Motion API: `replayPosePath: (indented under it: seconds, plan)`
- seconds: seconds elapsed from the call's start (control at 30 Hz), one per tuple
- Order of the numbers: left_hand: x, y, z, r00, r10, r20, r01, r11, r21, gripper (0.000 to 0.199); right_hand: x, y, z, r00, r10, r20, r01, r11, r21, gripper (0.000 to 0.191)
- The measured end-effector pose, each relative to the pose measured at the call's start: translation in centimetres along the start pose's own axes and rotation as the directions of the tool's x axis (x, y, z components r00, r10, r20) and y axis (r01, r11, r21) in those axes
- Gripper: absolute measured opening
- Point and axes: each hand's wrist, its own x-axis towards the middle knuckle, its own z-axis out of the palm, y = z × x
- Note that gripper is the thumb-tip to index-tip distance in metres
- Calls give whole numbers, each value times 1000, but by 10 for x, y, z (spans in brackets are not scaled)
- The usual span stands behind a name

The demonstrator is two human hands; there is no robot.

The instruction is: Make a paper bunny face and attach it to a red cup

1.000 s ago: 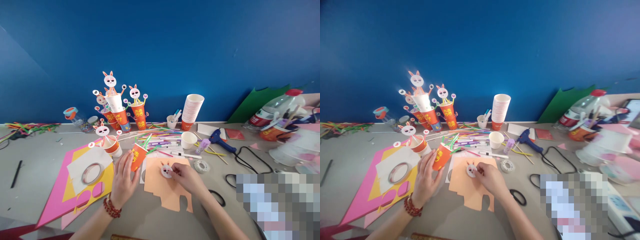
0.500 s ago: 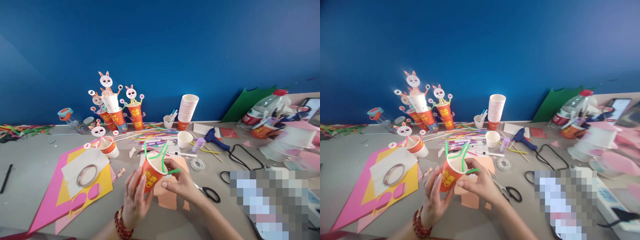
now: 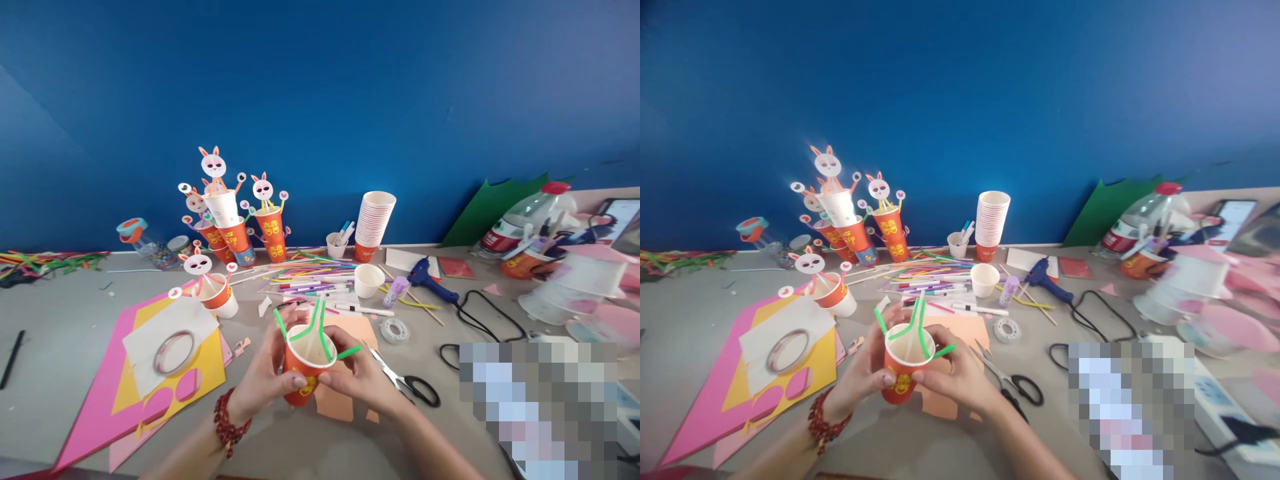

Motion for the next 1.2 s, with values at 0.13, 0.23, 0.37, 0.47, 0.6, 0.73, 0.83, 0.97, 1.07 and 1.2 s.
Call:
replayPosePath:
  seconds: [0.13, 0.23, 0.37, 0.47, 0.6, 0.73, 0.83, 0.97, 1.07, 1.2]
  plan:
    - [4, -3, 0, 996, -75, 48, 80, 989, -125, 91, 1, 3, 0, 1000, 11, 15, -11, 1000, 9, 37]
    - [2, -9, 2, 992, -117, 48, 124, 976, -179, 84, 1, 5, 0, 999, 38, 9, -39, 999, 19, 39]
    - [-1, -14, 0, 987, -162, -14, 156, 966, -205, 79, 1, 8, -2, 995, 88, 36, -87, 996, -17, 41]
    - [-1, -15, -5, 969, -229, -93, 202, 950, -237, 74, 3, 10, -11, 988, 156, 4, -153, 974, -167, 38]
    - [-2, -13, -14, 924, -343, -168, 288, 915, -282, 72, 5, 12, -36, 975, 135, -179, -195, 905, -379, 12]
    - [-7, -17, -21, 897, -404, -177, 352, 898, -266, 74, -3, 10, -73, 842, -90, -533, -222, 841, -494, 15]
    - [-11, -23, -24, 900, -379, -214, 347, 922, -171, 80, -15, 3, -100, 649, -265, -714, -261, 803, -535, 21]
    - [-13, -29, -23, 901, -337, -273, 320, 941, -105, 91, -25, -3, -123, 516, -335, -789, -350, 758, -551, 27]
    - [-12, -32, -22, 911, -324, -256, 304, 946, -114, 97, -25, -2, -126, 495, -351, -795, -332, 769, -547, 27]
    - [-12, -41, -27, 932, -270, -241, 277, 961, -5, 99, -21, 1, -123, 508, -337, -793, -314, 784, -535, 27]
